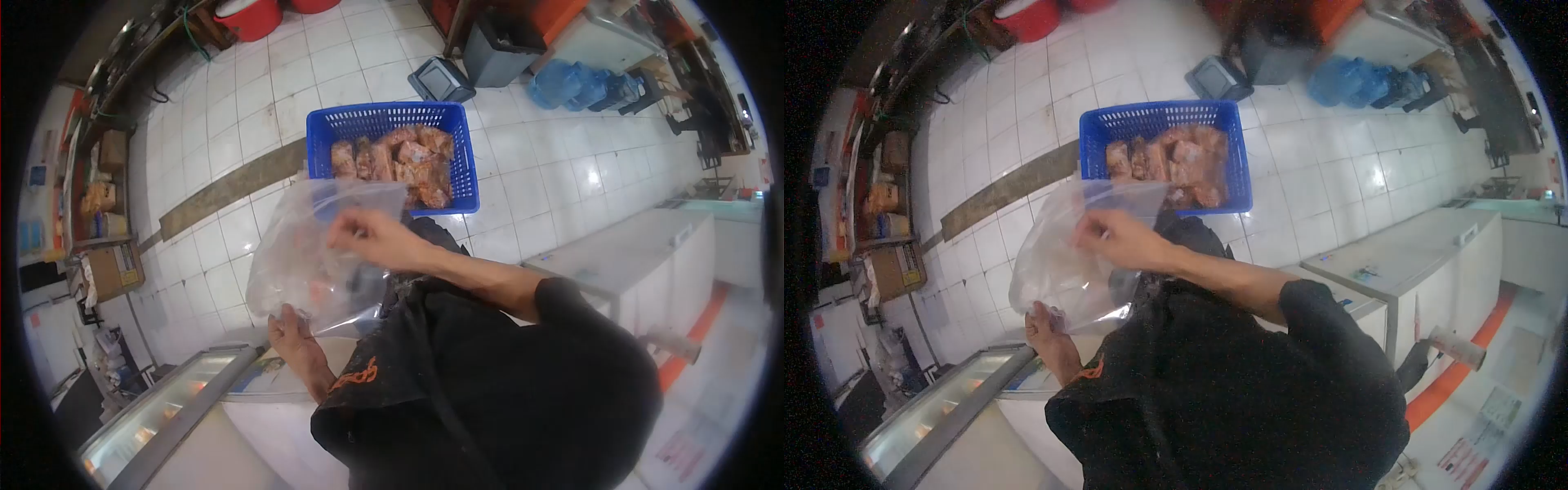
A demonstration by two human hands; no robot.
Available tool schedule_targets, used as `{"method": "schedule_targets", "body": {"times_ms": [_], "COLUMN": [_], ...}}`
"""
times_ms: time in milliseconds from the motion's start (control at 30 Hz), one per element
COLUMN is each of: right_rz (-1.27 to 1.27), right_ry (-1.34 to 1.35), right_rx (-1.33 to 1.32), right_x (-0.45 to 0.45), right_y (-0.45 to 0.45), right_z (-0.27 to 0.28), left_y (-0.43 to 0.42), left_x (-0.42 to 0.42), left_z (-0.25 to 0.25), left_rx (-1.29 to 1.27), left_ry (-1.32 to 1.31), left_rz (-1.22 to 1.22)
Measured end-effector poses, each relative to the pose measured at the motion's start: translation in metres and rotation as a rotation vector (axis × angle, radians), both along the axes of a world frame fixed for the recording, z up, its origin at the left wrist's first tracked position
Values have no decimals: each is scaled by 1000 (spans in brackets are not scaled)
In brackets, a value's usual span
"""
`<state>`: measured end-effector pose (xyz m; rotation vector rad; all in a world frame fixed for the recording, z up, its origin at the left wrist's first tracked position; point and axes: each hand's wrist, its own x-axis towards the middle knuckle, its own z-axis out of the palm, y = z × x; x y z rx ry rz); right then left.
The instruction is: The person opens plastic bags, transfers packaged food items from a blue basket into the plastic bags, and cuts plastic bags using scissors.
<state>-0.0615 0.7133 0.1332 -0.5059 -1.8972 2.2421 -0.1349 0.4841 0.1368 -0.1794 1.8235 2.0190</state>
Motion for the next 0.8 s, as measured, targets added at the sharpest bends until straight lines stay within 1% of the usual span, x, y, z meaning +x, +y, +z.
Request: {"method": "schedule_targets", "body": {"times_ms": [33,67,167,200,267,300,333,367,400,500,533,567,600,633,700,733,800], "right_rz": [106,212,359,326,169,90,13,-65,-144,-42,35,177,321,466,100,-43,-189], "right_ry": [-13,-25,-9,68,22,-5,-54,-108,-164,-141,-57,-117,-172,-218,-137,-74,-35], "right_rx": [110,215,121,103,19,-29,-269,-506,-744,-563,-171,55,288,529,258,-26,-309], "right_x": [1,0,-15,-21,-34,-38,-42,-44,-46,-51,-50,-48,-46,-48,-63,-73,-84], "right_y": [-8,-18,-45,-47,-35,-29,-20,-9,-5,-32,-36,-34,-22,-10,14,25,27], "right_z": [14,22,4,-9,-52,-65,-56,-36,-27,-28,-28,-21,-11,-7,-42,-62,-68], "left_y": [2,14,16,2,4,-9,-21,-67,-75,-66,-64,-45,-34,-41,-68,-75,-91], "left_x": [1,5,5,2,3,4,5,6,8,-2,-5,-9,-9,-9,-10,-2,13], "left_z": [5,11,-19,-25,-11,-14,-17,-38,-34,-46,-49,-28,-17,-16,-15,-23,-41], "left_rx": [28,-13,73,131,-118,-221,-330,-408,-487,-425,-243,-64,124,148,195,38,-290], "left_ry": [-16,15,14,6,19,77,129,232,335,143,47,-50,-145,-125,-76,22,219], "left_rz": [21,23,11,-70,190,230,273,226,179,553,550,549,549,484,356,395,460]}}
